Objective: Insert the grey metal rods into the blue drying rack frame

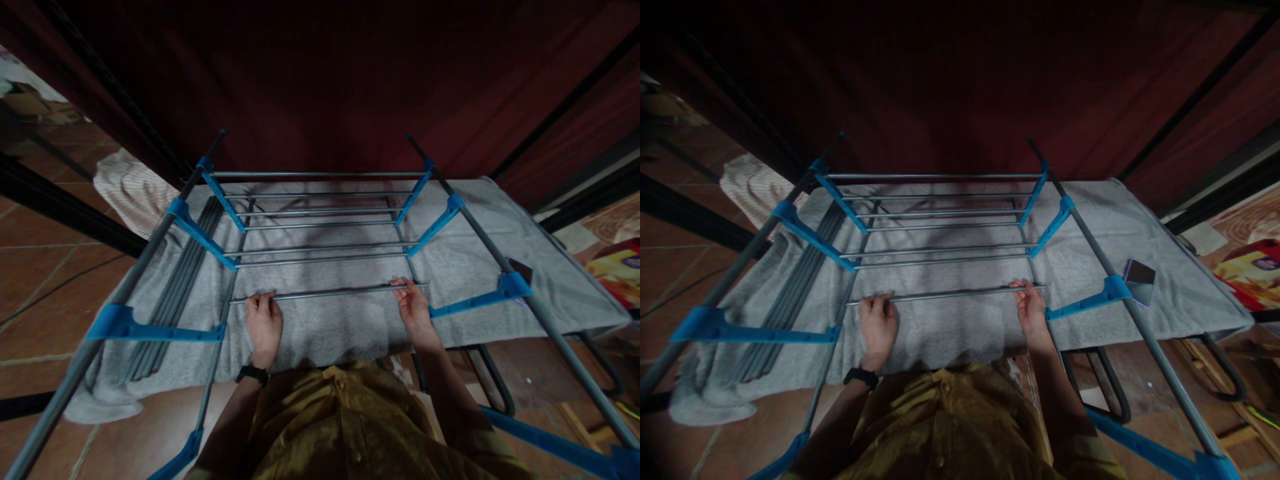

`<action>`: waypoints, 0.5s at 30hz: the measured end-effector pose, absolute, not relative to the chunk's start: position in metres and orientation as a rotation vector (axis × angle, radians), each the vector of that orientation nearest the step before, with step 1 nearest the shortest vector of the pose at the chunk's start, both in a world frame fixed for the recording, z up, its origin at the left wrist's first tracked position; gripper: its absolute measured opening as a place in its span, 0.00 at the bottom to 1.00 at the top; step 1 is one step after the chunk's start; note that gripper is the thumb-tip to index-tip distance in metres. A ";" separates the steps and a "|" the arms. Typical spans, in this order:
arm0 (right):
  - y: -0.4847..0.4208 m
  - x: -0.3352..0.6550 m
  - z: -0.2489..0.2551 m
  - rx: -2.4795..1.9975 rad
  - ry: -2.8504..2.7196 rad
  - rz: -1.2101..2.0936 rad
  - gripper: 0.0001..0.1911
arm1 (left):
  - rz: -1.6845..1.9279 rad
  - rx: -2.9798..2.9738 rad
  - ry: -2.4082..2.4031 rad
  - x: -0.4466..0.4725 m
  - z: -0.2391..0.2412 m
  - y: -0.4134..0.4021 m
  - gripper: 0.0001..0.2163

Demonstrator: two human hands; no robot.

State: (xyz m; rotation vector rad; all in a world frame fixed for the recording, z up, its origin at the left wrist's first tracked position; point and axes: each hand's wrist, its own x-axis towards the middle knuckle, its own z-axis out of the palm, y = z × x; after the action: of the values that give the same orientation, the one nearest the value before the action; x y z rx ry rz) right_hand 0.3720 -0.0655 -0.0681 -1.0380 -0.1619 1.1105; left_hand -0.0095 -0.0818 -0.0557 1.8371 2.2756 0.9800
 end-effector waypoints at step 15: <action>-0.066 0.373 -0.073 -0.947 -0.202 1.083 0.10 | 0.685 2.128 2.360 -0.010 -0.058 -0.084 0.12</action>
State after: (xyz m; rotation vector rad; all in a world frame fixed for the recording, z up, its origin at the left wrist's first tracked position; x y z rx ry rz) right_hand 0.3730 -0.0661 -0.0730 -0.9470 -0.2021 1.0827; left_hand -0.0096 -0.0838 -0.0576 2.1283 2.3602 0.6853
